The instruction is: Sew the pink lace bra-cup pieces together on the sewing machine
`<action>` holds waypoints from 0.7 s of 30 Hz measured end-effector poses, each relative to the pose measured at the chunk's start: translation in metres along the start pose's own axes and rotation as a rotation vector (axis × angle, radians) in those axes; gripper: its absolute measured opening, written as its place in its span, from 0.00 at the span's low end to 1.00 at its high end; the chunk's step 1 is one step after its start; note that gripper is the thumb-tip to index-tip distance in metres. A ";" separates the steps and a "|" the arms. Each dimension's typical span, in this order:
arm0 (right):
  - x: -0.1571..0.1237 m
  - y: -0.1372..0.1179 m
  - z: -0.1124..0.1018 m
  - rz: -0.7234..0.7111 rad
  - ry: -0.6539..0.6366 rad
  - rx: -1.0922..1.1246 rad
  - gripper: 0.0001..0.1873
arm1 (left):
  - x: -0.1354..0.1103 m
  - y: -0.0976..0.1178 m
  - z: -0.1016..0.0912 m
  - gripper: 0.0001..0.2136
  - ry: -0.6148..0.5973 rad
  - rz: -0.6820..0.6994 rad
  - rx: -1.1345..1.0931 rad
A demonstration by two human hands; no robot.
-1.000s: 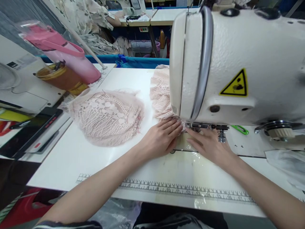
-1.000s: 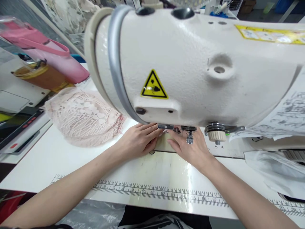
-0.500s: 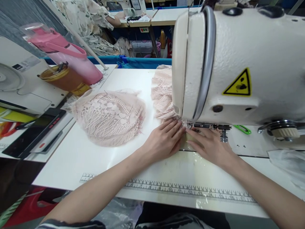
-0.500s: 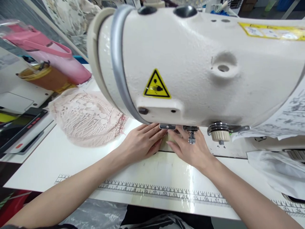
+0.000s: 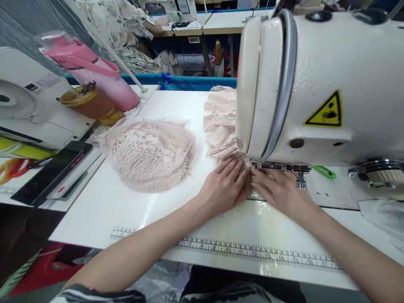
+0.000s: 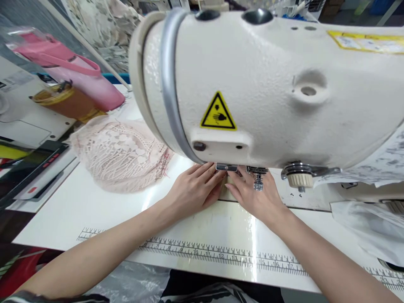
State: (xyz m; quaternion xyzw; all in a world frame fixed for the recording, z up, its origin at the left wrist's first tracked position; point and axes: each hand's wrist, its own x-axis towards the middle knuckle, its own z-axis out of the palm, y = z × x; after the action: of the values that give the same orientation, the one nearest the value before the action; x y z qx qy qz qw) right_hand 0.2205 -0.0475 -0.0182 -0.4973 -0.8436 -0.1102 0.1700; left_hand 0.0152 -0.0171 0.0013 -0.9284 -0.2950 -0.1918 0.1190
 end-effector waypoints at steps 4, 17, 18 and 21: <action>0.001 0.000 -0.002 0.031 -0.016 0.026 0.19 | 0.001 0.000 0.002 0.15 -0.007 -0.029 -0.015; 0.010 0.014 -0.002 0.151 0.092 0.241 0.11 | 0.000 0.001 0.001 0.17 -0.123 -0.165 -0.031; 0.010 0.015 -0.001 0.159 0.098 0.241 0.11 | 0.000 0.001 0.000 0.17 -0.137 -0.177 -0.037; 0.008 0.016 0.003 0.202 0.104 0.257 0.12 | 0.005 -0.005 -0.002 0.16 -0.162 -0.205 -0.068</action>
State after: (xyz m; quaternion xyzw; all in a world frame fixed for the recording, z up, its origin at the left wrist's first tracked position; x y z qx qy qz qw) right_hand 0.2303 -0.0326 -0.0178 -0.5474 -0.7864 -0.0091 0.2859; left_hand 0.0155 -0.0116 0.0057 -0.9093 -0.3903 -0.1374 0.0430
